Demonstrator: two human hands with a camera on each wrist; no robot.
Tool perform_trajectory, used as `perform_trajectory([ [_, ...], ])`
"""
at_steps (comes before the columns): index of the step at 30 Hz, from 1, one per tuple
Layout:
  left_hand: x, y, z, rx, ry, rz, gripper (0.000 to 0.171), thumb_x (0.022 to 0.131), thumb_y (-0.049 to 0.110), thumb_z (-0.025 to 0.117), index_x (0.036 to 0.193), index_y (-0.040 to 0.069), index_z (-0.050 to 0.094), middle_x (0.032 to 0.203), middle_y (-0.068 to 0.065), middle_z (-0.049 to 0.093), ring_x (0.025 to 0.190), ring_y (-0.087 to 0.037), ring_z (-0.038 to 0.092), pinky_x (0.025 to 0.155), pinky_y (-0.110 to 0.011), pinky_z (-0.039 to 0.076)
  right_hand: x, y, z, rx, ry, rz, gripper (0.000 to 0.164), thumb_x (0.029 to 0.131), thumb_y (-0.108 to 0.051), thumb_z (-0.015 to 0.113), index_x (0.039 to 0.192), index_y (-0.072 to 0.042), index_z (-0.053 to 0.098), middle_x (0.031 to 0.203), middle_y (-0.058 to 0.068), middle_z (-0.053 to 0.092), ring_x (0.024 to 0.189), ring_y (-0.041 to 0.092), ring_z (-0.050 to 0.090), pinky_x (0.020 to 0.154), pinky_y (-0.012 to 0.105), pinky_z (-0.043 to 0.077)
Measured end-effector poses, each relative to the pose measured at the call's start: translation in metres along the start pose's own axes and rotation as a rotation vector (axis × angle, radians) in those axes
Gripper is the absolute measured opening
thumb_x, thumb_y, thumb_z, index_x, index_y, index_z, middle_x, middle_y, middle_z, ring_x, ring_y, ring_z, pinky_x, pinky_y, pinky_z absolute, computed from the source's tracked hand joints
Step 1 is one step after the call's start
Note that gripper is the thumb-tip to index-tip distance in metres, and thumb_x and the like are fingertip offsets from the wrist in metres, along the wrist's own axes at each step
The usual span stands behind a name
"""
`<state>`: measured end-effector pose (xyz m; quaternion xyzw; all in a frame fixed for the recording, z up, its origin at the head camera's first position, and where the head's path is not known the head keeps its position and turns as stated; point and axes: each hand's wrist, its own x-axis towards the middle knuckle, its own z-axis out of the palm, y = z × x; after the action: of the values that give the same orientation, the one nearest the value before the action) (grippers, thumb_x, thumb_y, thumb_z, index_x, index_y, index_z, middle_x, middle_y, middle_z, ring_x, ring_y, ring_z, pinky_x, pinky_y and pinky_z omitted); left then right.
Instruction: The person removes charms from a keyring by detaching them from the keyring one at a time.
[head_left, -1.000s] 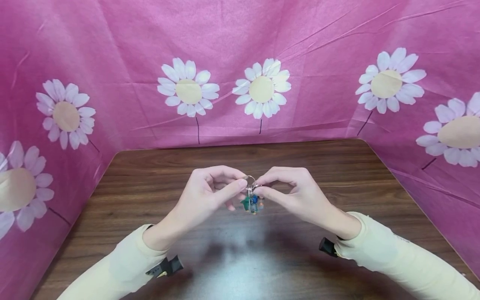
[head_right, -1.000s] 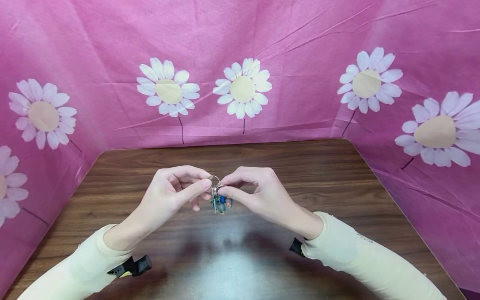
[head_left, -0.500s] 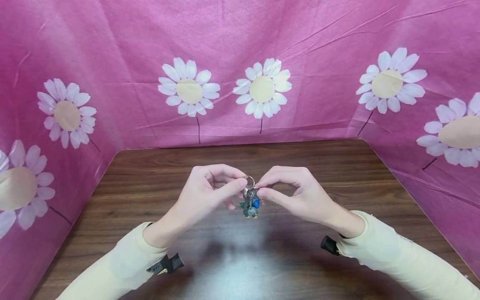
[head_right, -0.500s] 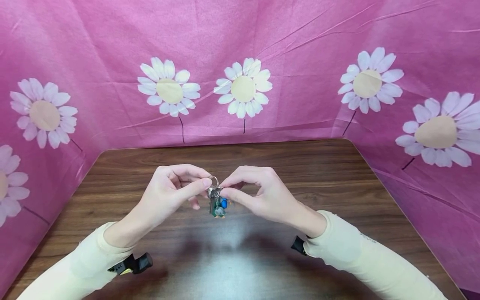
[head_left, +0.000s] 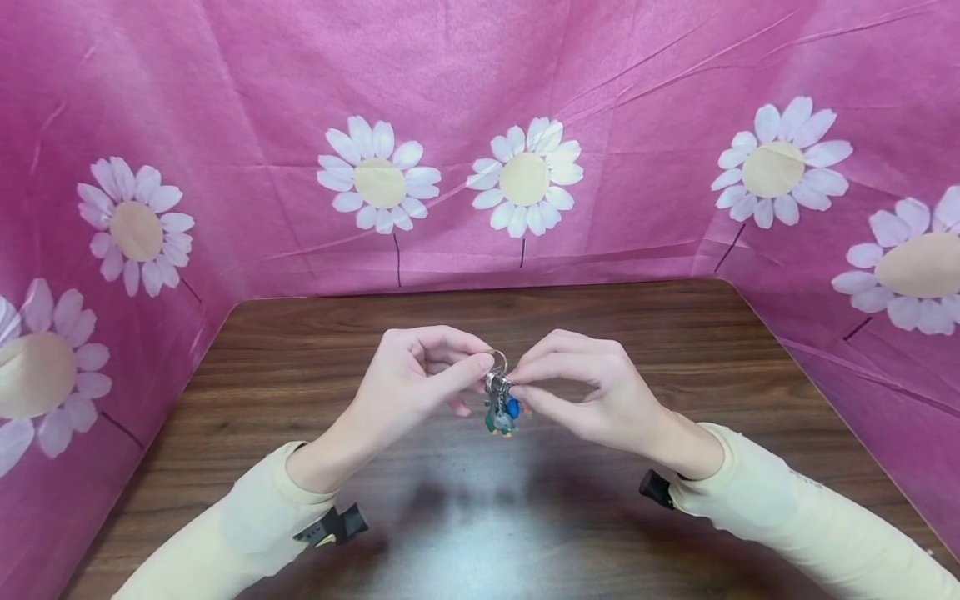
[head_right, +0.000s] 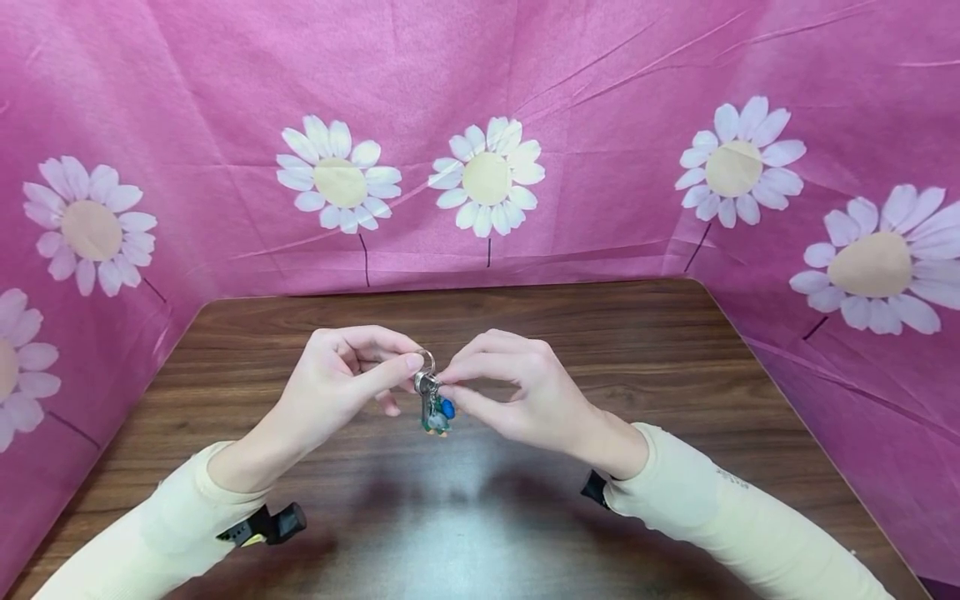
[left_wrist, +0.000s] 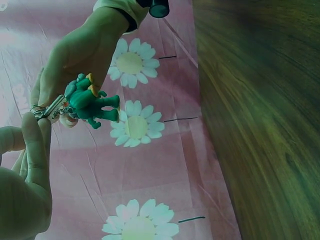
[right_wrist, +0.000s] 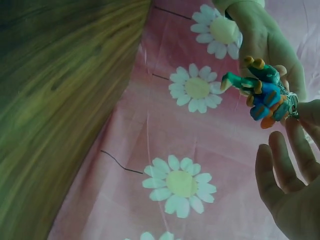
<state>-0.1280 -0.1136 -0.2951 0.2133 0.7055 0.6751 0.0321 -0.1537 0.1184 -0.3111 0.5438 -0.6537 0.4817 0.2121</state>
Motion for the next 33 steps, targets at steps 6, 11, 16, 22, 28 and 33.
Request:
perform_trajectory([
  [6,-0.0007,0.0013,-0.0003,-0.001,0.008,-0.018,0.014,0.092,0.008,0.075,0.103,0.0,0.075,0.083,-0.012,0.076,0.07,-0.037,0.072,0.055,-0.047,0.062,0.0028,-0.0014,-0.0008,-0.038,0.013,-0.035,0.009,0.095,-0.012,0.073,0.099,-0.004,0.076,0.088,0.002,0.072,0.079,0.015,0.066,0.072,0.023,0.055],
  [11,-0.0003,0.0023,-0.0004,0.013,0.009,-0.02,0.014,0.091,0.008,0.075,0.103,-0.002,0.075,0.085,-0.012,0.076,0.069,-0.027,0.073,0.055,-0.046,0.062,0.0028,-0.0019,-0.001,-0.001,0.005,-0.016,0.009,0.095,-0.013,0.072,0.099,-0.004,0.075,0.084,0.001,0.071,0.075,0.013,0.065,0.067,0.021,0.053],
  [16,-0.0005,0.0042,-0.0005,0.024,0.009,-0.035,0.014,0.091,0.008,0.075,0.102,-0.001,0.075,0.086,-0.01,0.076,0.07,-0.029,0.072,0.057,-0.046,0.062,0.0043,-0.0029,0.0,-0.011,-0.01,-0.029,0.009,0.095,-0.012,0.072,0.098,-0.005,0.075,0.087,0.001,0.07,0.077,0.013,0.065,0.07,0.021,0.054],
  [22,-0.0003,0.0059,-0.0008,0.035,0.008,-0.044,0.016,0.091,0.009,0.076,0.103,0.0,0.076,0.086,-0.009,0.077,0.07,-0.025,0.072,0.059,-0.045,0.063,0.0054,-0.0053,0.0034,-0.026,-0.024,-0.041,0.008,0.093,-0.011,0.073,0.098,-0.005,0.074,0.089,0.001,0.069,0.078,0.013,0.065,0.072,0.022,0.056],
  [28,-0.0002,0.0052,-0.0019,0.037,0.013,-0.048,0.016,0.091,0.009,0.076,0.104,-0.001,0.076,0.087,-0.009,0.077,0.071,-0.028,0.073,0.059,-0.045,0.063,0.0039,-0.0053,0.0046,0.012,-0.01,0.024,0.008,0.09,-0.005,0.076,0.098,-0.006,0.076,0.089,0.002,0.069,0.077,0.011,0.065,0.07,0.024,0.056],
  [33,-0.0007,0.0057,-0.0043,0.038,0.001,-0.058,0.015,0.09,0.01,0.077,0.102,0.001,0.076,0.086,-0.009,0.077,0.071,-0.032,0.073,0.059,-0.046,0.063,0.0023,-0.0039,0.0011,0.05,-0.009,0.125,0.023,0.081,0.007,0.078,0.098,-0.009,0.078,0.089,0.0,0.071,0.078,0.012,0.066,0.069,0.024,0.056],
])
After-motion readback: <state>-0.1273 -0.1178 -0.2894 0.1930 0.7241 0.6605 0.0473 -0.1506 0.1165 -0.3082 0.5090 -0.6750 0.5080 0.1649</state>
